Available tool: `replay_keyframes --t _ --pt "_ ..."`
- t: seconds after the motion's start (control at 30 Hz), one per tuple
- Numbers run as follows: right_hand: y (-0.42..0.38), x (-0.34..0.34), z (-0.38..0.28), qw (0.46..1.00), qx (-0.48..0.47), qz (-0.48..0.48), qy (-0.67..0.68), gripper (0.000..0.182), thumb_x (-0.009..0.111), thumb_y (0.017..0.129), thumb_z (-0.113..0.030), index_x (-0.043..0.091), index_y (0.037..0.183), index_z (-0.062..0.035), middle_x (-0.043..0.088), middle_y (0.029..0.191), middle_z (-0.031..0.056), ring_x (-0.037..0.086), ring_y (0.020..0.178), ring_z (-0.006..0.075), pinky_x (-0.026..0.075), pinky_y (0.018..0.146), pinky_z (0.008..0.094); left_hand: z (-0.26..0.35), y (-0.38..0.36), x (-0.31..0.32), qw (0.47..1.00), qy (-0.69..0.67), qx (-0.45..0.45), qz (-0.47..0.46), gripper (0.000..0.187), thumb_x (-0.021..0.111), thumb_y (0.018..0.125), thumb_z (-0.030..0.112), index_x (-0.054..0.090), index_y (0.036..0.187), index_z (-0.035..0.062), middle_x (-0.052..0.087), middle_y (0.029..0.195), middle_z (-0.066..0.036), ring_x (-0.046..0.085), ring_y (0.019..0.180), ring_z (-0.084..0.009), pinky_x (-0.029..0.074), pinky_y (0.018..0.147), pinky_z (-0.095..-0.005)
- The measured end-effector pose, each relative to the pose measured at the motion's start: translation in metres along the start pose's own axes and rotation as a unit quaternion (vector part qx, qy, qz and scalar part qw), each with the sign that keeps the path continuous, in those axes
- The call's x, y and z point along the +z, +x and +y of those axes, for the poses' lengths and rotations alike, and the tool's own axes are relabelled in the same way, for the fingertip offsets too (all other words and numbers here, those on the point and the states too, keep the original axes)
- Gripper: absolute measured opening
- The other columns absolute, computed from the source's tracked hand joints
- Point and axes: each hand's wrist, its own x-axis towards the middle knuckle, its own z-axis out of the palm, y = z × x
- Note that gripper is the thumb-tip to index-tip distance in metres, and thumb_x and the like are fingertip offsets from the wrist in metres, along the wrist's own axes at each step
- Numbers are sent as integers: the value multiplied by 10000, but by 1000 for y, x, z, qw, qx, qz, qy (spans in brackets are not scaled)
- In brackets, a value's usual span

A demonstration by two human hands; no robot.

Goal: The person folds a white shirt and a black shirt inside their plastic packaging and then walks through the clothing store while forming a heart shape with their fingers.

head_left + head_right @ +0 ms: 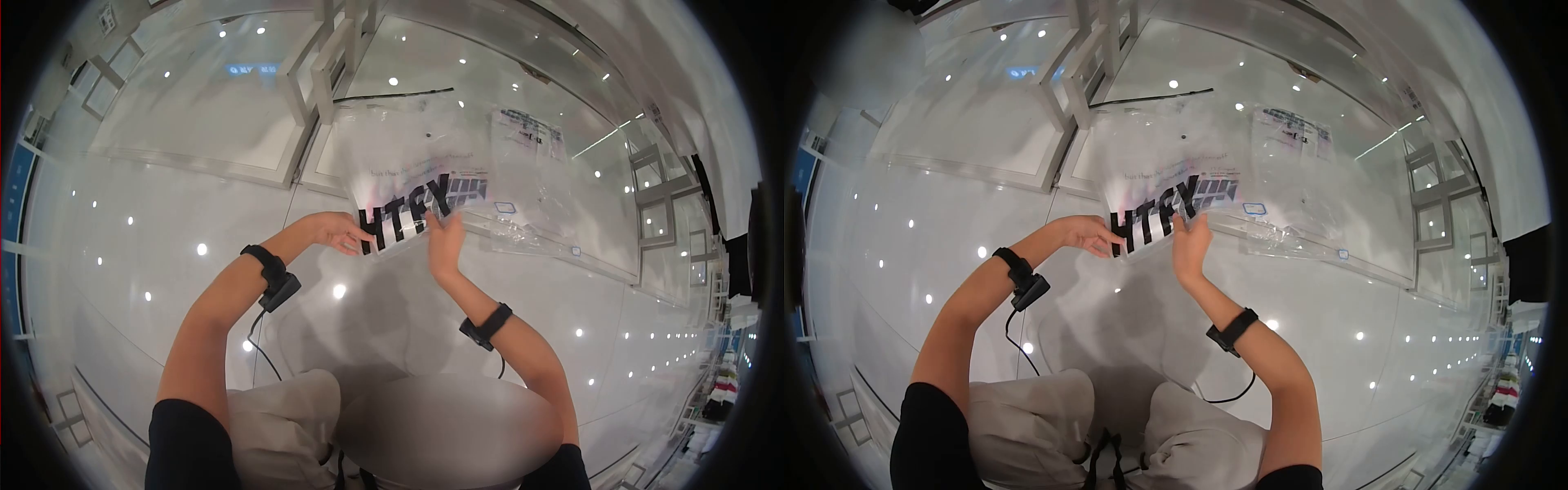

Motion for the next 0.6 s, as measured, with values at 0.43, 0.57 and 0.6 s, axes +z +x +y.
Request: replay_keyframes --t 0.43,0.57,0.6 --pt "167 -152 122 962 13 252 -108 430 662 703 -85 470 1081 -17 624 813 131 597 688 225 470 634 311 42 9 -36 876 9 277 394 283 645 790 236 574 962 24 605 867 -54 591 765 -148 500 671 -291" --pt "125 -140 96 954 -34 248 -163 276 617 775 -135 504 995 -12 624 762 144 614 689 235 473 629 345 55 27 -38 855 54 305 416 291 634 800 238 569 971 12 605 861 -57 588 756 -144 494 665 -273" --pt "114 -135 111 979 4 171 -115 269 607 796 -183 515 986 -16 633 782 140 614 689 227 480 615 338 58 31 -35 857 55 310 408 279 626 814 240 567 975 19 603 868 -56 586 776 -145 488 684 -274"
